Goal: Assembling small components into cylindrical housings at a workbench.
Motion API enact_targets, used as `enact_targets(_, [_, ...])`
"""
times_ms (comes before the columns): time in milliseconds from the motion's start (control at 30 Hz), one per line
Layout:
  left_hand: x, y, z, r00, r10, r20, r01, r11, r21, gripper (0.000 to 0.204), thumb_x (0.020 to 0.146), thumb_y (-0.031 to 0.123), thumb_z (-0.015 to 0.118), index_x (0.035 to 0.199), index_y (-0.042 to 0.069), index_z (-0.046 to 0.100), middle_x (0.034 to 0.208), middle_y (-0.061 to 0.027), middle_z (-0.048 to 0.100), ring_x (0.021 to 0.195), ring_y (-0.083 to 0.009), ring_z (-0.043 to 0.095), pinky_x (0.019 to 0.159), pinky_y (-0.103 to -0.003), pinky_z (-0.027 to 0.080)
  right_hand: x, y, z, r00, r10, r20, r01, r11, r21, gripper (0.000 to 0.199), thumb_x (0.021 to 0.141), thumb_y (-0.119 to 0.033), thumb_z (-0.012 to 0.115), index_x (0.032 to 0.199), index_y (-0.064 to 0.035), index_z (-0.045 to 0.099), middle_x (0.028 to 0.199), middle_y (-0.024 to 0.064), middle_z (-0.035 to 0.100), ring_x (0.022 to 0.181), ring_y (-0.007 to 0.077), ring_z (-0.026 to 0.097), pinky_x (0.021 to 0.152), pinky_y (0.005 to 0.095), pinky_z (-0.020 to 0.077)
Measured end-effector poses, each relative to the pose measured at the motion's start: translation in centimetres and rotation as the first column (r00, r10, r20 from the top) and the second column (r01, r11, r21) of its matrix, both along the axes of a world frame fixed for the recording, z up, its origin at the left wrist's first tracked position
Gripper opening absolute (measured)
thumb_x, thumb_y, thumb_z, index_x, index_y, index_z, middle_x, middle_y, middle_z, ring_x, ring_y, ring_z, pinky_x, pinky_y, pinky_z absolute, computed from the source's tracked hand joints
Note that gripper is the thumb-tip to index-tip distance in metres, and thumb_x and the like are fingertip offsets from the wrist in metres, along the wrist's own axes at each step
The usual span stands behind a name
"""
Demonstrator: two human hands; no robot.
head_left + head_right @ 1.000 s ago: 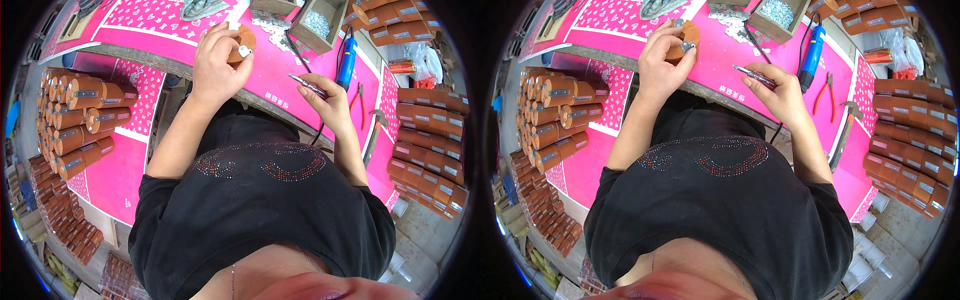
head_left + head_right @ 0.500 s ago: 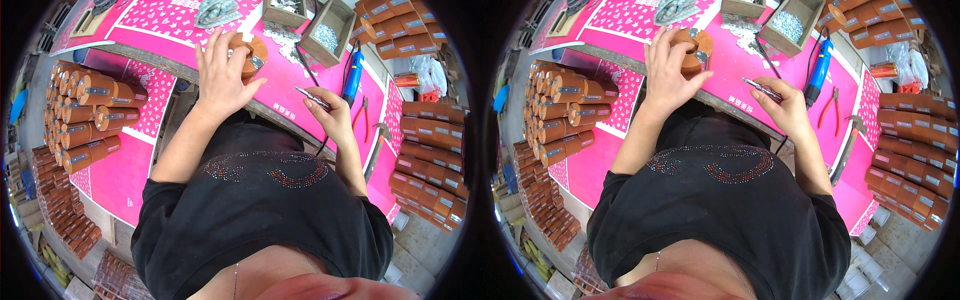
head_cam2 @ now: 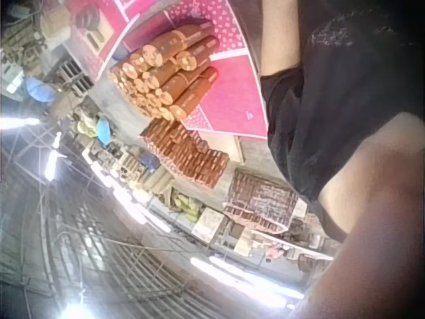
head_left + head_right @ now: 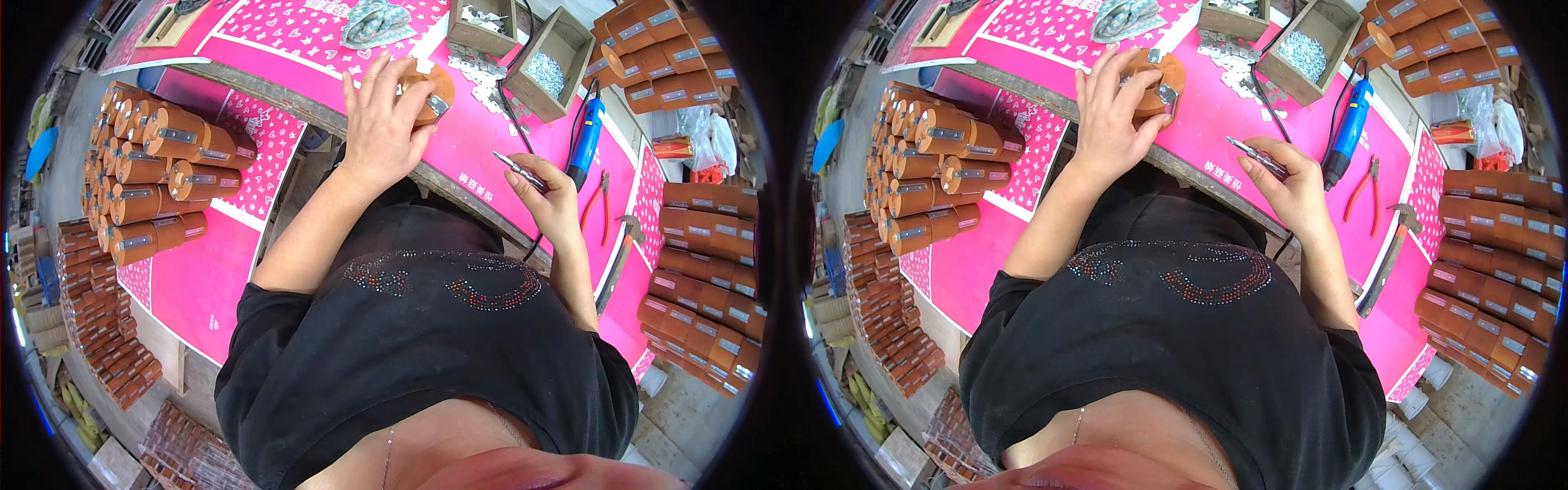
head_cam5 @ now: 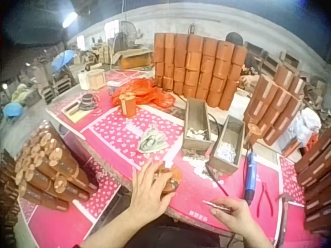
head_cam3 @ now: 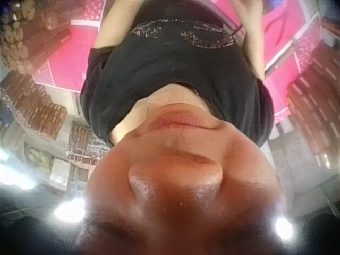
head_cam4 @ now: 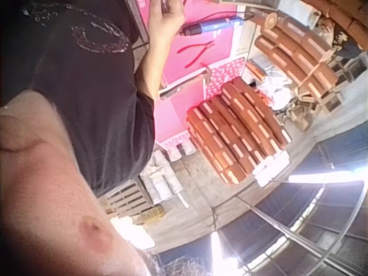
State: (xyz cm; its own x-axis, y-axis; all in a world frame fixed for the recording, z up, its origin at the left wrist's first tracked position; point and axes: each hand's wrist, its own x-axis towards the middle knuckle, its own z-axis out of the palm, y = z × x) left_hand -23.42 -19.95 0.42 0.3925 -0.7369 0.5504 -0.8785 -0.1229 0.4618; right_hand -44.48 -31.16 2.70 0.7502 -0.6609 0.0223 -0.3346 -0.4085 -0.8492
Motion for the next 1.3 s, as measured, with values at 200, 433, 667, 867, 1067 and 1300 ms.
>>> enact_targets(200, [0.1,0.7,-0.3,0.990,0.009,0.144,-0.009,1.000,-0.005,0.039,0.061,0.024,0.070,0.097,0.018,0.059,0.119,-0.0064,0.045,0.118,-0.0294,0.036,0.093,-0.062,0.020,0.4,0.4,0.5,0.999,-0.009,-0.038,0.007,0.998,-0.056,0.019,0.076,-0.006,0.065,0.094,0.0011,0.061,0.079,0.0055,0.061,0.075,0.0088,0.055,0.066,0.0231,0.0449])
enact_targets(433, [-0.2,1.4,0.0,0.981,0.093,0.169,-0.096,0.995,0.008,0.038,0.059,0.028,0.071,0.090,0.008,0.057,0.121,-0.0089,0.042,0.120,-0.0296,0.031,0.096,-0.060,0.018,0.1,0.7,-0.7,1.000,0.008,-0.001,-0.008,1.000,-0.019,0.022,0.078,-0.007,0.065,0.098,0.0013,0.060,0.080,0.0004,0.058,0.071,0.0060,0.051,0.066,0.0191,0.0418])
enact_targets(667, [2.6,5.6,2.8,0.993,0.063,0.104,-0.072,0.994,0.081,0.039,0.056,0.021,0.075,0.086,0.006,0.056,0.120,-0.0103,0.043,0.121,-0.0317,0.032,0.097,-0.053,0.025,1.3,0.8,0.0,0.999,0.037,0.027,-0.037,0.999,-0.006,0.024,0.079,-0.008,0.065,0.100,0.0013,0.059,0.081,0.0004,0.057,0.073,0.0058,0.049,0.066,0.0180,0.0401])
enact_targets(867, [8.5,17.1,4.7,0.903,0.429,-0.033,-0.430,0.901,-0.063,0.037,0.052,0.013,0.077,0.079,0.000,0.055,0.114,-0.0132,0.050,0.105,-0.0316,0.049,0.085,-0.038,0.043,2.0,0.0,-0.7,0.998,0.057,0.011,-0.057,0.997,-0.053,0.024,0.080,-0.012,0.064,0.101,0.0002,0.060,0.080,-0.0016,0.056,0.069,0.0046,0.046,0.062,0.0174,0.0365])
enact_targets(1067, [14.1,26.2,2.5,0.525,0.848,-0.072,-0.843,0.530,0.090,0.037,0.055,0.011,0.079,0.080,-0.003,0.056,0.118,-0.0126,0.049,0.108,-0.0288,0.048,0.088,-0.036,0.043,3.7,0.7,-0.1,0.993,0.114,0.011,-0.114,0.993,-0.024,0.024,0.080,-0.009,0.064,0.101,0.0009,0.059,0.079,0.0001,0.057,0.073,0.0061,0.049,0.063,0.0187,0.0405])
enact_targets(1300, [19.9,27.3,-2.4,0.536,0.844,-0.014,-0.841,0.536,0.075,0.040,0.055,0.013,0.079,0.084,-0.004,0.057,0.116,-0.0140,0.050,0.110,-0.0302,0.045,0.090,-0.036,0.041,3.5,0.6,-0.4,0.996,0.090,0.012,-0.090,0.996,0.002,0.023,0.080,-0.009,0.064,0.100,0.0007,0.059,0.077,-0.0009,0.056,0.070,0.0051,0.047,0.062,0.0178,0.0393])
